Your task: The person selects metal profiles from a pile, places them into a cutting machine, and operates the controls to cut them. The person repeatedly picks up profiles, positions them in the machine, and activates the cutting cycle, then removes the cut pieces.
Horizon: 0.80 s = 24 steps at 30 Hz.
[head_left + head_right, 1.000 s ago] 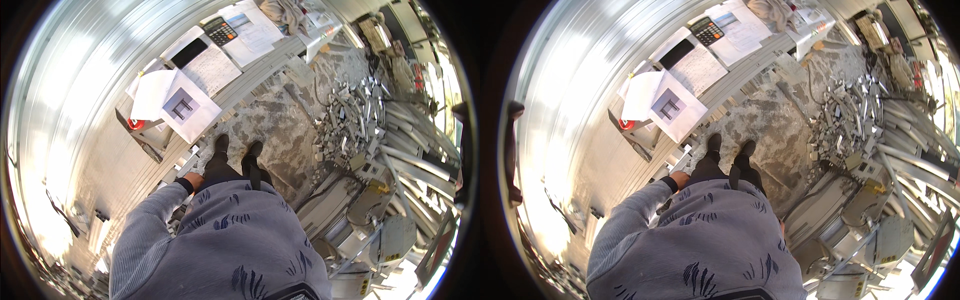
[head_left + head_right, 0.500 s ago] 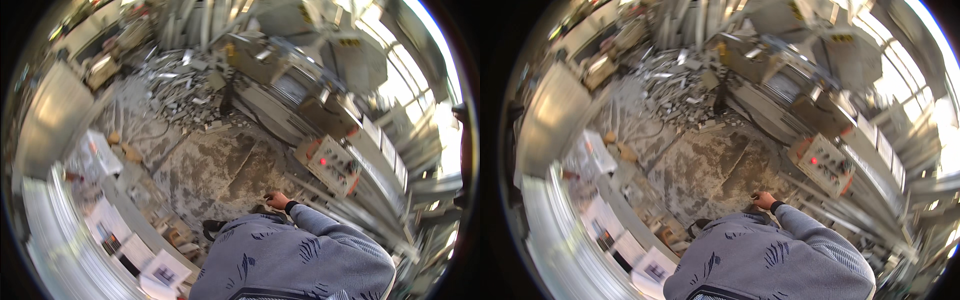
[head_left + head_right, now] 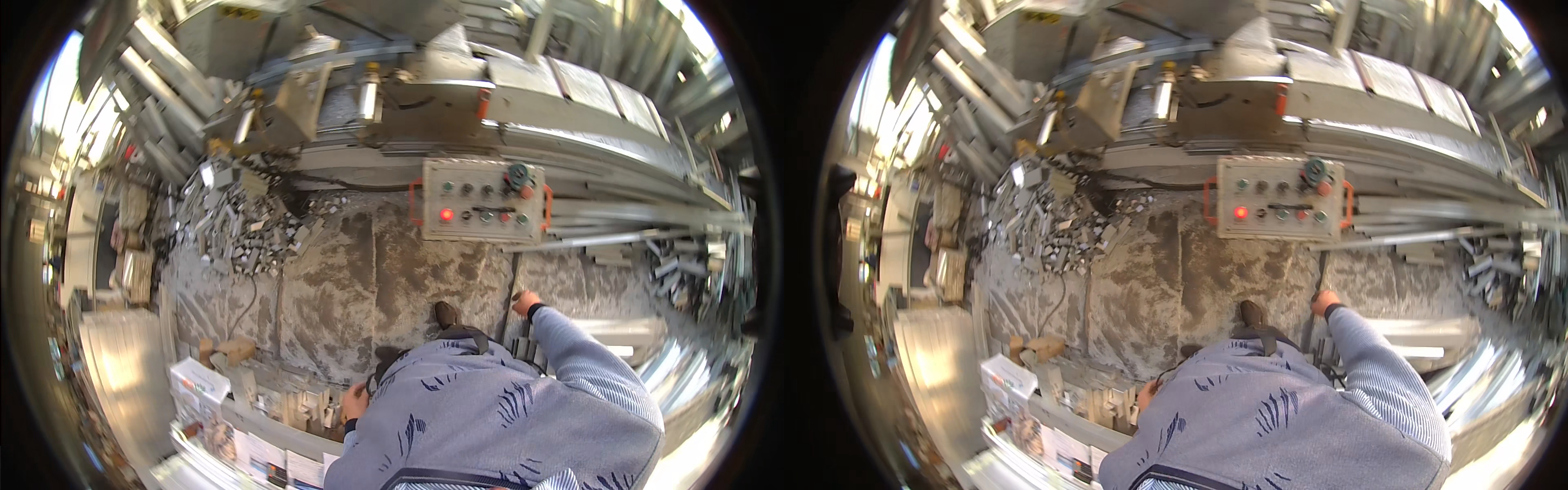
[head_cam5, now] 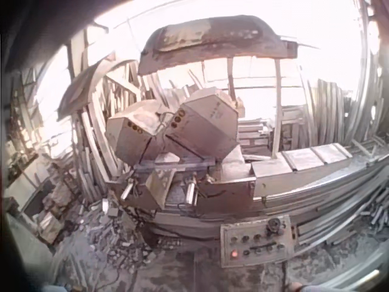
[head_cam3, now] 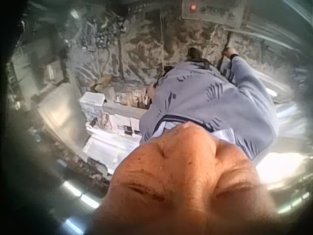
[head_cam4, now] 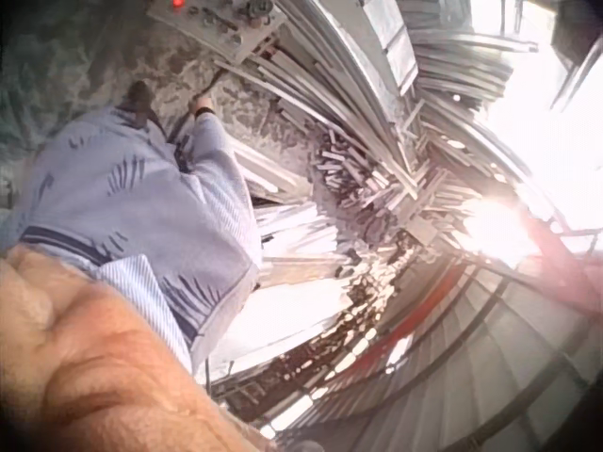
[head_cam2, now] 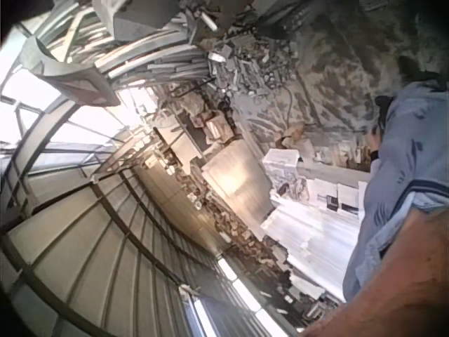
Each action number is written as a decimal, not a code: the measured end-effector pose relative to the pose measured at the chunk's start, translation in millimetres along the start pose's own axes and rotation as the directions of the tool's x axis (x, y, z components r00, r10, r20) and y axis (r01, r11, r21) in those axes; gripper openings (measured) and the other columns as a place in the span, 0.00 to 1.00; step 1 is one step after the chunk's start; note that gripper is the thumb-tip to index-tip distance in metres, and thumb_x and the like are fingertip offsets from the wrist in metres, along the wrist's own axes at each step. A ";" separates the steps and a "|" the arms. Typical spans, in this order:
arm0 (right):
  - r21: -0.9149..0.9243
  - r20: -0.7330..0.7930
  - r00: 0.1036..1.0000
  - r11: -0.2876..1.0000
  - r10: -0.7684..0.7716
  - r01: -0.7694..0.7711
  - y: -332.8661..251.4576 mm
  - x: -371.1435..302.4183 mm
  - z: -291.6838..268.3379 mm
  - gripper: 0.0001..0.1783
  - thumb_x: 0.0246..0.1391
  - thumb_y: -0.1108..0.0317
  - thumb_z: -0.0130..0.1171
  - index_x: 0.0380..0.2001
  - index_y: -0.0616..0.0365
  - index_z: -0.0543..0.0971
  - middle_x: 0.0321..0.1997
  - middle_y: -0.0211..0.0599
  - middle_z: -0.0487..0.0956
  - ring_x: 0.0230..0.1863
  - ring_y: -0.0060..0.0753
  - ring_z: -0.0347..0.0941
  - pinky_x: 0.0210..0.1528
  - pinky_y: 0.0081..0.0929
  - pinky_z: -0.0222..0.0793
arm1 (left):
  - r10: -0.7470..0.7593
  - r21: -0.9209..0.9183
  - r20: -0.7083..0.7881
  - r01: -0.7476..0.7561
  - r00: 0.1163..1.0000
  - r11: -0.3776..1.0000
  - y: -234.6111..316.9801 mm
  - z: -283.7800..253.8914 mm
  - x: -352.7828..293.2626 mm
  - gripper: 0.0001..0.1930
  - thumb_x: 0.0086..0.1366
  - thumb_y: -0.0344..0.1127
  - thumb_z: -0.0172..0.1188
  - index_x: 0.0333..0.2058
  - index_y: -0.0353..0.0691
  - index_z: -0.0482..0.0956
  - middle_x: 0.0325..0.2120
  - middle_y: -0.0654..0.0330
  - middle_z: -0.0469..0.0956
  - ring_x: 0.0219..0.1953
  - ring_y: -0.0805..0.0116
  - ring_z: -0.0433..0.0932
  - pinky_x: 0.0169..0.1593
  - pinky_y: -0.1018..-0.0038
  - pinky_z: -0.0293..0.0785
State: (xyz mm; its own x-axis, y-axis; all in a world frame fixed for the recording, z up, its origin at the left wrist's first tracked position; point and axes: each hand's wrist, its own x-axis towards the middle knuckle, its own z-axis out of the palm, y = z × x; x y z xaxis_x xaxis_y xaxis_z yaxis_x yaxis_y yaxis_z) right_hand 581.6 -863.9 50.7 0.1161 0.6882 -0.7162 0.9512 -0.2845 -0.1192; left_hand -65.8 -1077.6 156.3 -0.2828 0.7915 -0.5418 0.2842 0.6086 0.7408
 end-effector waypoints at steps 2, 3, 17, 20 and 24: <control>0.126 -0.123 0.992 0.992 0.006 0.010 31.7 -9.5 -7.7 0.21 0.55 0.57 0.62 0.46 0.55 0.90 0.52 0.53 0.87 0.58 0.51 0.83 0.61 0.44 0.79 | 0.015 0.034 0.055 -0.017 0.998 0.999 43.3 4.5 22.5 0.17 0.68 0.34 0.68 0.52 0.31 0.86 0.43 0.53 0.89 0.45 0.67 0.86 0.51 0.70 0.81; 0.221 -0.181 0.982 0.975 0.048 -0.007 41.0 -17.0 -8.3 0.19 0.55 0.59 0.60 0.42 0.58 0.90 0.48 0.54 0.88 0.55 0.53 0.84 0.59 0.45 0.80 | 0.024 0.048 0.097 -0.028 0.995 0.998 62.7 5.3 35.4 0.17 0.68 0.34 0.68 0.52 0.30 0.85 0.43 0.53 0.89 0.46 0.68 0.86 0.51 0.70 0.81; 0.773 0.073 0.856 0.513 0.512 -0.373 -29.4 -204.2 152.1 0.25 0.47 0.60 0.69 0.50 0.53 0.90 0.43 0.54 0.89 0.42 0.48 0.88 0.52 0.39 0.84 | 0.362 0.304 0.489 -0.544 0.794 0.782 299.0 87.2 283.0 0.09 0.67 0.26 0.66 0.45 0.35 0.88 0.37 0.56 0.88 0.41 0.66 0.86 0.48 0.68 0.82; 0.826 0.053 0.834 0.446 0.548 -0.345 -52.1 -237.1 174.4 0.24 0.50 0.63 0.67 0.52 0.57 0.88 0.41 0.52 0.89 0.38 0.43 0.89 0.47 0.37 0.85 | 0.462 0.315 0.538 -0.677 0.705 0.665 365.0 137.3 304.4 0.08 0.69 0.28 0.66 0.45 0.35 0.88 0.38 0.57 0.88 0.39 0.67 0.85 0.47 0.68 0.81; 0.944 0.240 0.734 0.024 0.635 -0.330 -72.1 -253.2 183.6 0.24 0.50 0.66 0.65 0.52 0.62 0.87 0.39 0.51 0.89 0.38 0.42 0.87 0.45 0.35 0.84 | 0.560 0.132 0.608 -0.767 0.563 0.628 445.0 215.5 288.8 0.07 0.71 0.29 0.65 0.44 0.34 0.87 0.36 0.59 0.86 0.37 0.70 0.82 0.45 0.70 0.79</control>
State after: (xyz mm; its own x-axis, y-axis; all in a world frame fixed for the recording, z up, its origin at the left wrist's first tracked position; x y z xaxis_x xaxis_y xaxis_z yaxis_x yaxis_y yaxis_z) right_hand 431.2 -1140.1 114.4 0.6207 0.1639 -0.7667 -0.2852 -0.8637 -0.4155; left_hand 176.5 -566.2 243.9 0.5571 0.8200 -0.1314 0.5161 -0.2180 0.8283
